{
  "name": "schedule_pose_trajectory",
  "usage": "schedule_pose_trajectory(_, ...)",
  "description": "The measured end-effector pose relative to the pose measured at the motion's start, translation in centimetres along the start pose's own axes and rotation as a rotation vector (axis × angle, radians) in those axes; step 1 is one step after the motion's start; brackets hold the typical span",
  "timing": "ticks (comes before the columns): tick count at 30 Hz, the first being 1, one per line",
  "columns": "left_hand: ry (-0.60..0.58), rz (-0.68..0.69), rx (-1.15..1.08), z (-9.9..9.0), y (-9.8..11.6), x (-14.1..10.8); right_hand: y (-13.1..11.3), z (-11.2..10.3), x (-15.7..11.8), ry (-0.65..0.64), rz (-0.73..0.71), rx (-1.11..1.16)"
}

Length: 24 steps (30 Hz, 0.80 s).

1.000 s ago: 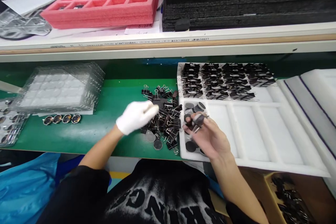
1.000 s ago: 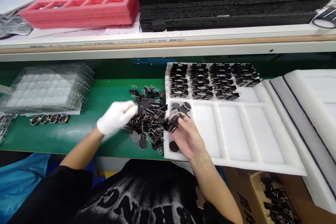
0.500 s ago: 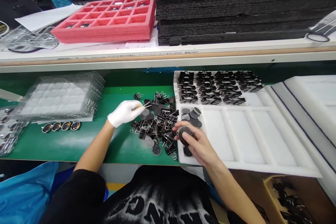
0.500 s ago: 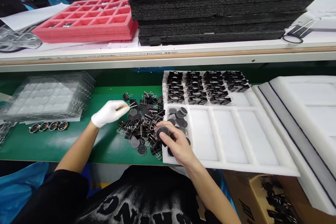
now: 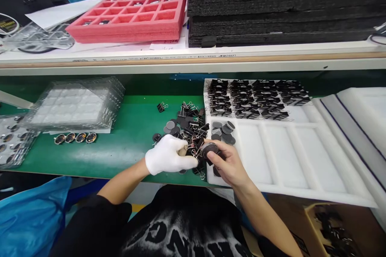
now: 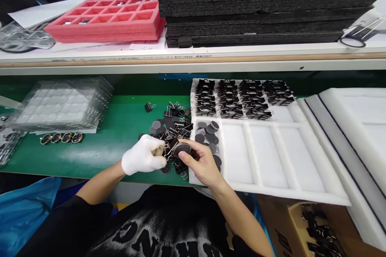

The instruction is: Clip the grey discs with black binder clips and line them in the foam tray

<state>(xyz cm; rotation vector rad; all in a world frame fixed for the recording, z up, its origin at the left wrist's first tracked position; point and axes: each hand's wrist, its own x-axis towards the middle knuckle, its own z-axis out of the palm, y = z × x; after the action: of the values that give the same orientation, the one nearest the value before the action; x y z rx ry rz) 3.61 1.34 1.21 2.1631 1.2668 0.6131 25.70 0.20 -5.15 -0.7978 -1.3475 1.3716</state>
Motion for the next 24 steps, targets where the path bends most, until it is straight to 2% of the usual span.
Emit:
schedule_pose_trajectory(4,0.092,-0.007,0.078,1.4,1.2,0.0,-0.1,-0.2,-0.2,0.001,0.026,0.025)
schedule_pose_trajectory(7,0.119,0.013,0.208,1.5,1.7,0.0,-1.2,-0.8,0.0,-0.074,0.014,0.032)
schedule_pose_trajectory(13,-0.076,0.073,0.203,1.2,1.1,-0.6,-5.8,-4.2,2.5,-0.298,-0.02,-0.332)
schedule_pose_trajectory(16,-0.093,0.165,0.262,1.4,0.4,-1.1,-7.7,-5.8,4.1,-0.515,0.011,-0.496)
schedule_pose_trajectory(20,-0.181,0.243,0.409,1.7,0.4,-1.0,-9.2,-6.0,5.2,-0.805,0.019,-0.654)
schedule_pose_trajectory(24,-0.292,0.26,0.54,1.6,1.0,-0.5,-9.4,-5.4,5.4,-0.913,0.027,-0.801)
